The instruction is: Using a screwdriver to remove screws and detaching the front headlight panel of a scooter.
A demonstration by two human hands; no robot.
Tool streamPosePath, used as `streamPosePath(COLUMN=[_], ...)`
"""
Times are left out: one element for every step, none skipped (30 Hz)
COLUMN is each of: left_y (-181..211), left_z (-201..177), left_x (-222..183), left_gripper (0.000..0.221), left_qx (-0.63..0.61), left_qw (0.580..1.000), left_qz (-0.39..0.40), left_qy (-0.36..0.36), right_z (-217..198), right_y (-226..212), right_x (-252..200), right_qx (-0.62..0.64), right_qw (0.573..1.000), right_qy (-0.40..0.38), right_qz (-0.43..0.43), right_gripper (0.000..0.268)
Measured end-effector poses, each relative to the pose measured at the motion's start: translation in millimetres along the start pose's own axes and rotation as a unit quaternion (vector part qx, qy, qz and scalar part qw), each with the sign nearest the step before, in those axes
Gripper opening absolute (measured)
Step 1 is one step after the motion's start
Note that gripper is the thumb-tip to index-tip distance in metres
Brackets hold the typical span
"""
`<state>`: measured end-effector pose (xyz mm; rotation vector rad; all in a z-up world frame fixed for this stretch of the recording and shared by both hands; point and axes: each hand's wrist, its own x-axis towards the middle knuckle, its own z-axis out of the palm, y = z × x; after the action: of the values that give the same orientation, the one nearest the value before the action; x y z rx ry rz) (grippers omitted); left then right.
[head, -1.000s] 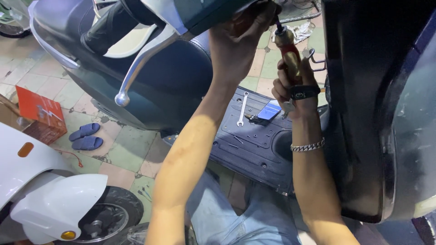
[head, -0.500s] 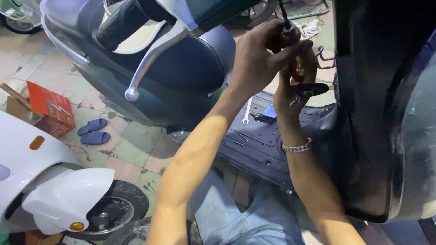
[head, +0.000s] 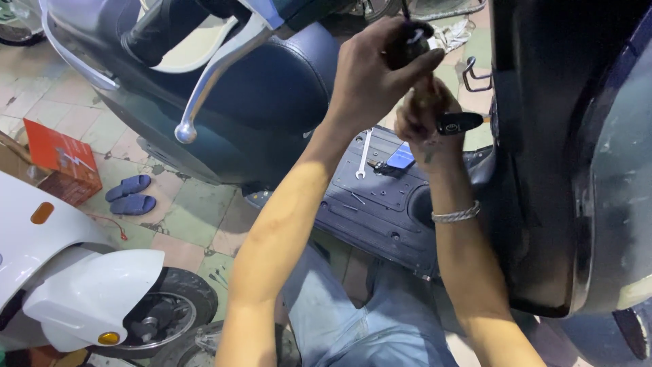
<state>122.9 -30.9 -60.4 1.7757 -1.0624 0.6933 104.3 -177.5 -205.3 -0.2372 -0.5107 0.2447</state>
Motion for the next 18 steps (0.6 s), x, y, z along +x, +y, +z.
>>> streamPosePath(left_y=[0, 0, 1, 2, 2, -2, -5, -9, -6, -4, -1, -2, -3, -4, -6, -7, -8, -9], left_z=[-3, -6, -6, -6, -6, -6, -7, -6, -7, -10, -14, -16, -19, -20, -20, -20, -20, -18], left_x=[0, -3, -5, -5, -5, -5, -5, -7, -6, -5, -5, -5, -6, -6, -5, -5, -6, -5], left_gripper=[0.036, 0.034, 0.034, 0.036, 0.038, 0.038, 0.040, 0.041, 0.041, 0.036, 0.030, 0.030, 0.033, 0.036, 0.036, 0.034, 0.031, 0.031], left_qx=[-0.025, -0.050, -0.051, -0.067, -0.084, -0.083, -0.078, -0.074, -0.074, -0.087, -0.099, -0.098, -0.101, -0.104, -0.104, -0.099, -0.095, -0.096], left_qw=[1.000, 0.998, 0.998, 0.997, 0.996, 0.996, 0.997, 0.997, 0.997, 0.996, 0.995, 0.995, 0.995, 0.994, 0.994, 0.995, 0.995, 0.995], left_qz=[-0.008, -0.018, -0.018, -0.023, -0.029, -0.029, -0.016, -0.005, -0.006, 0.000, 0.006, 0.007, -0.010, -0.027, -0.027, -0.019, -0.011, -0.011], left_qy=[-0.006, -0.015, -0.016, -0.010, -0.003, -0.002, 0.006, 0.013, 0.013, 0.009, 0.005, 0.006, -0.007, -0.021, -0.019, -0.011, -0.004, -0.004], right_z=[10, 19, 24, 31, 37, 36, 35, 33, 32, 31, 30, 25, 19, 13, 23, 32, 42, 44], right_y=[10, 22, 26, 29, 33, 27, 22, 16, 14, 14, 13, 12, 11, 10, 19, 30, 40, 39], right_x=[4, 5, 5, 6, 7, 9, 10, 10, 7, 5, 3, 3, 2, 1, 5, 7, 9, 13], right_qx=[-0.287, -0.538, -0.538, -0.582, -0.624, -0.624, -0.420, -0.178, -0.179, -0.033, 0.113, 0.113, -0.004, -0.122, -0.123, -0.382, -0.605, -0.605], right_qw=[0.942, 0.774, 0.774, 0.730, 0.683, 0.683, 0.870, 0.977, 0.977, 0.997, 0.984, 0.984, 0.997, 0.991, 0.991, 0.904, 0.730, 0.729], right_qy=[0.035, 0.073, 0.074, 0.103, 0.131, 0.129, 0.072, 0.011, 0.013, -0.058, -0.126, -0.126, -0.076, -0.024, -0.024, 0.024, 0.071, 0.071], right_qz=[-0.173, -0.327, -0.327, -0.344, -0.358, -0.358, -0.249, -0.117, -0.116, -0.034, 0.049, 0.050, -0.002, -0.054, -0.052, -0.191, -0.311, -0.311], right_gripper=[0.025, 0.051, 0.051, 0.042, 0.034, 0.034, 0.029, 0.045, 0.045, 0.050, 0.057, 0.057, 0.050, 0.045, 0.045, 0.036, 0.037, 0.037])
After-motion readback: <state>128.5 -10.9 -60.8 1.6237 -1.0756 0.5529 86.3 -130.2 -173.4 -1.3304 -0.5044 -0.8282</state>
